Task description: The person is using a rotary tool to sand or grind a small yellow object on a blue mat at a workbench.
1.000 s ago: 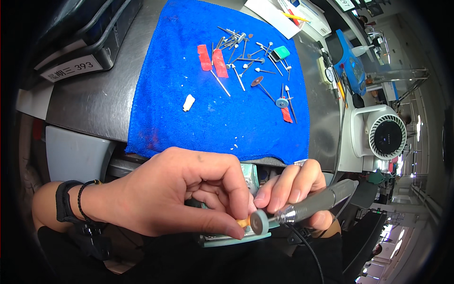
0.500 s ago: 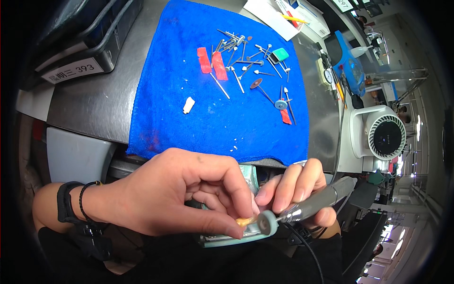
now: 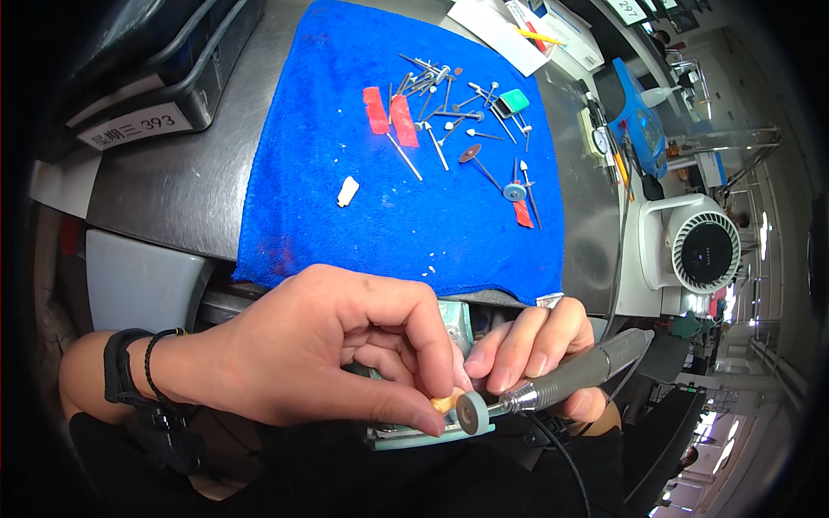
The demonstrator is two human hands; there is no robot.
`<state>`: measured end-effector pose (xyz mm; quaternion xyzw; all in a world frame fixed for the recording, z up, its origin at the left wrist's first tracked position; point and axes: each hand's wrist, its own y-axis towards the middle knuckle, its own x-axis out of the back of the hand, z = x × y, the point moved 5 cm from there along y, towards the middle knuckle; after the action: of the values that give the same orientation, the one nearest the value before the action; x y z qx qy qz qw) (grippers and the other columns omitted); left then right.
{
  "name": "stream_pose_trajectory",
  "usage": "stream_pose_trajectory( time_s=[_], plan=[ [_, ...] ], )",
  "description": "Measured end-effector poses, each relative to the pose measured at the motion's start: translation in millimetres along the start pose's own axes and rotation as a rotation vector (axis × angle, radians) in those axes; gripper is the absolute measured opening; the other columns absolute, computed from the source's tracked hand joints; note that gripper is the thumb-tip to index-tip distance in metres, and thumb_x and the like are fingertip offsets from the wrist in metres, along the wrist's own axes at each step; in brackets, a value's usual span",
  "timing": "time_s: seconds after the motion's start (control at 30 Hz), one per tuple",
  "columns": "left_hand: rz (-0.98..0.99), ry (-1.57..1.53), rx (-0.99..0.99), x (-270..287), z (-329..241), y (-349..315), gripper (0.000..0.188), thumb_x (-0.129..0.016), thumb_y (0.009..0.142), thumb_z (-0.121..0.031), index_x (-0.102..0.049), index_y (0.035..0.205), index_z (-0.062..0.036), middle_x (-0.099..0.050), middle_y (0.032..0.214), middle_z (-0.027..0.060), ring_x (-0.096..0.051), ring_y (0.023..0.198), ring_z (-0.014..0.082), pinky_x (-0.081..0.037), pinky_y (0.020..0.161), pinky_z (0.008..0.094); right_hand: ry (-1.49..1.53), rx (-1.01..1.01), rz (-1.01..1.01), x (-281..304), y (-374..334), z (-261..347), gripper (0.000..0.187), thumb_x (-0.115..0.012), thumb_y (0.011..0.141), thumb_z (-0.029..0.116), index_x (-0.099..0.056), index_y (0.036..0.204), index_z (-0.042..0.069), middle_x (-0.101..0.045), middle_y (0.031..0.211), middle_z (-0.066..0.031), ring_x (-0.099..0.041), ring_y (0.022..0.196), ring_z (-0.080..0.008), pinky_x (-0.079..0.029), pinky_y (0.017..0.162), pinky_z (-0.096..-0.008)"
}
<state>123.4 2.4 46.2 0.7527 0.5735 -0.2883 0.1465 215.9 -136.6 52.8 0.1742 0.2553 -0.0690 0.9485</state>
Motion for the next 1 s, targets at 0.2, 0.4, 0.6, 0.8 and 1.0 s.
stream_pose_trajectory(
  time_s=[0.2,0.4,0.6,0.8,1.0],
  plan=[
    [-0.003,0.006,0.000,0.9,-0.3,0.2,0.019,-0.068,0.071,0.011,-0.056,0.083,0.0027,-0.059,0.095,0.0172,-0.061,0.095,0.0219,-0.053,0.082,0.0290,-0.007,0.000,-0.002,-0.3,1.0,-1.0,0.036,-0.060,0.082,0.022,-0.043,0.102,-0.003,-0.054,0.100,-0.0256,-0.054,0.105,-0.0394,-0.038,0.097,-0.0538],
    [-0.006,0.002,0.002,0.4,0.2,-0.1,0.019,-0.069,0.071,0.011,-0.056,0.082,0.0028,-0.059,0.095,0.0170,-0.061,0.095,0.0207,-0.053,0.082,0.0285,-0.005,0.003,0.013,0.4,1.1,-0.6,0.035,-0.060,0.081,0.020,-0.043,0.101,-0.003,-0.054,0.099,-0.0269,-0.054,0.105,-0.0410,-0.038,0.096,-0.0542],
    [-0.015,0.005,0.010,0.6,-0.5,-0.2,0.020,-0.069,0.070,0.011,-0.056,0.082,0.0023,-0.059,0.095,0.0168,-0.061,0.095,0.0206,-0.053,0.082,0.0284,0.045,0.016,-0.044,1.8,0.9,-2.0,0.034,-0.060,0.080,0.020,-0.045,0.100,-0.004,-0.056,0.097,-0.0281,-0.053,0.105,-0.0424,-0.039,0.096,-0.0528],
    [-0.013,-0.015,0.008,0.2,0.0,0.2,0.020,-0.070,0.070,0.011,-0.056,0.081,0.0022,-0.059,0.094,0.0169,-0.061,0.094,0.0208,-0.053,0.081,0.0281,0.004,0.024,0.011,0.3,1.6,-1.3,0.034,-0.060,0.081,0.020,-0.045,0.100,-0.004,-0.056,0.097,-0.0283,-0.052,0.106,-0.0428,-0.039,0.096,-0.0528],
    [-0.022,-0.014,0.021,0.5,0.4,0.3,0.020,-0.069,0.070,0.011,-0.056,0.081,0.0023,-0.058,0.095,0.0170,-0.061,0.094,0.0207,-0.053,0.081,0.0283,0.012,0.011,0.027,1.3,0.9,-1.4,0.034,-0.059,0.081,0.019,-0.043,0.101,-0.003,-0.053,0.100,-0.0268,-0.051,0.108,-0.0427,-0.040,0.096,-0.0528]
  ],
)
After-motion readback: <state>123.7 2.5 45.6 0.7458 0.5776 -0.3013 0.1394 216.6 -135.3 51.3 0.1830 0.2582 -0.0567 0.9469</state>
